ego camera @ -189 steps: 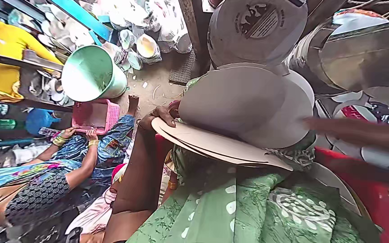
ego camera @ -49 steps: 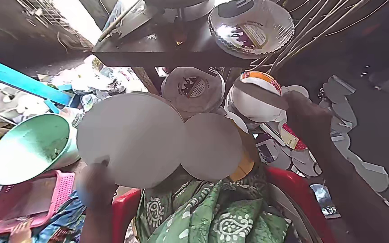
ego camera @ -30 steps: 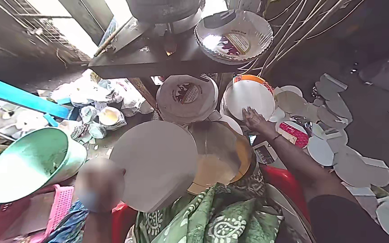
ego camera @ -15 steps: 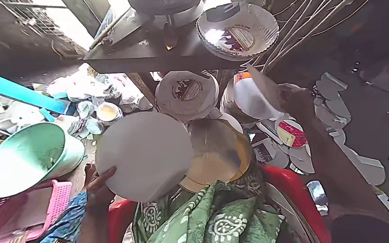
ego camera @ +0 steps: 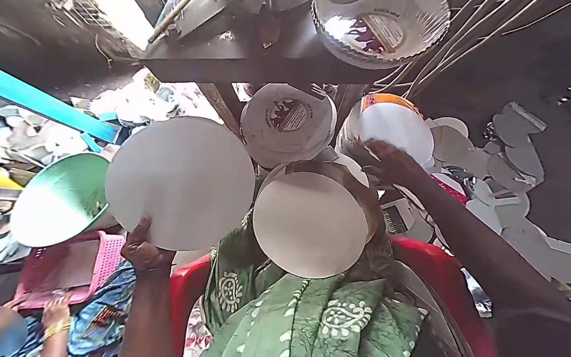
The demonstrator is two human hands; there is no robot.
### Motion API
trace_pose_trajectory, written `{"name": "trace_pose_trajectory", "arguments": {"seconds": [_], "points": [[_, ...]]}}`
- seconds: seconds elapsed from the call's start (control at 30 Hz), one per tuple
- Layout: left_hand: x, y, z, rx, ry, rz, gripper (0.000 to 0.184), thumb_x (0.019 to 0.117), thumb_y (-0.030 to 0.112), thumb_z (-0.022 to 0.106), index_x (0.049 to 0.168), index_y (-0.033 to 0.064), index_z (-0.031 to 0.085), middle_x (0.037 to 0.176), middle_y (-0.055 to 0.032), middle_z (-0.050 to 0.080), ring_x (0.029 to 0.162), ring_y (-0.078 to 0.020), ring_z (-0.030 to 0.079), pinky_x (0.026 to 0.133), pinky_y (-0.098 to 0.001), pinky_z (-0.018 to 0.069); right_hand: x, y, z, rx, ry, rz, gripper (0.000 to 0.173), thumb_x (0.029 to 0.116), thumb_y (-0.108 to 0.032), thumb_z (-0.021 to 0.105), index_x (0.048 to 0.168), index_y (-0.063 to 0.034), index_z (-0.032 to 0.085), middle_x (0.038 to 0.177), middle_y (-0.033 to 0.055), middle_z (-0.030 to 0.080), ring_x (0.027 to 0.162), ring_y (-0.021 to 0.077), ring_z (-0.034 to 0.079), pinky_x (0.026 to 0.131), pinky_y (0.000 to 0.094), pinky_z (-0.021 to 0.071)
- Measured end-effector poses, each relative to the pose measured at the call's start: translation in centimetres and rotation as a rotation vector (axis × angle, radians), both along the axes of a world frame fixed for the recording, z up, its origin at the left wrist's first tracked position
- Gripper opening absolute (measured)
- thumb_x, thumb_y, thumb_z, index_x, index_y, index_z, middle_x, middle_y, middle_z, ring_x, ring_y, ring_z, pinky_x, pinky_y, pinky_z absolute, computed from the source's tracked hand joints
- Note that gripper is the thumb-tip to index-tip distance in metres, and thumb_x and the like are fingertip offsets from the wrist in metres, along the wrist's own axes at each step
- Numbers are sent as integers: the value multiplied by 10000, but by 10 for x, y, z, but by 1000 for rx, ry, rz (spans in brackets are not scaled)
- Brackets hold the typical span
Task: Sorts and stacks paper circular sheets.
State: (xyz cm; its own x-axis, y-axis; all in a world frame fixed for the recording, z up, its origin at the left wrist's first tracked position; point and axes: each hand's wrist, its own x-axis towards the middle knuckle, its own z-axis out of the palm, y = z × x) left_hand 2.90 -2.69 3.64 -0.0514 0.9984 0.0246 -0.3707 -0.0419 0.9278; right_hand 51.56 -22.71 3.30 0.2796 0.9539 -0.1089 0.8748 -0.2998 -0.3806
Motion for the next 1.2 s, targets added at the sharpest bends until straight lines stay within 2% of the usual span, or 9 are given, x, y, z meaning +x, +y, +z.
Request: {"name": "trace_pose_trajectory", "arguments": {"seconds": [0.07,0.13,0.37,0.53,0.63,0.83,0.97,1.07,1.2], "points": [[5,-4,4,-2,85,25,299,1035,43,259,1107,98,544,888,81,717,855,-22,702,804,-246,598,43,4,-38,-230,-104,-247,1059,790,-319,883,1624,-101,268,1666,297,151,1506,556,173,1083,803,213],[8,-8,6,-9,125,28,311,1025,32,270,1083,112,565,864,101,719,831,-2,698,780,-227,595,62,-5,-69,-358,-70,-352,1106,798,-255,873,1650,-136,177,1678,300,63,1501,585,129,1057,834,211],[9,-6,6,-30,125,26,323,1015,29,273,1040,135,576,830,129,723,790,17,702,744,-201,600,13,-36,-3,211,-233,-248,310,988,41,508,1241,41,687,1179,271,709,982,514,699,810,683,522],[7,1,1,32,178,79,287,1022,18,306,1059,106,576,857,120,721,826,4,702,795,-231,600,-99,-67,69,499,-89,284,292,913,28,568,1136,-53,739,1113,120,763,995,291,750,847,457,609],[5,4,-1,24,144,74,316,1029,23,289,1031,107,593,841,100,730,818,-7,708,783,-235,604,-102,-54,70,82,551,592,393,971,-113,663,1355,-32,653,1394,176,633,1308,322,601,1110,480,456],[5,-4,1,-40,140,2,290,1013,30,313,1084,130,575,850,117,733,792,6,709,736,-217,611,36,44,-27,151,16,-175,773,924,-338,732,1524,30,413,1566,302,383,1438,462,399,1101,650,357],[6,-8,4,-97,139,-48,271,1009,37,316,1102,145,547,831,123,732,760,3,712,693,-220,616,53,50,-62,-239,25,-394,957,956,-452,676,1623,1,161,1659,329,119,1544,486,136,1180,681,200],[2,-4,0,-98,107,-83,280,935,54,361,1049,170,590,832,103,747,763,-16,719,688,-240,620,41,43,-57,-219,32,-318,671,992,-119,584,1588,4,303,1619,321,273,1488,488,312,1166,616,306],[-1,-2,-3,-82,76,-176,239,846,98,501,989,218,651,851,95,753,782,-23,718,708,-250,612,57,13,-50,-141,82,-254,429,1004,-123,579,1408,24,572,1369,303,596,1278,489,565,1073,642,400]]}}
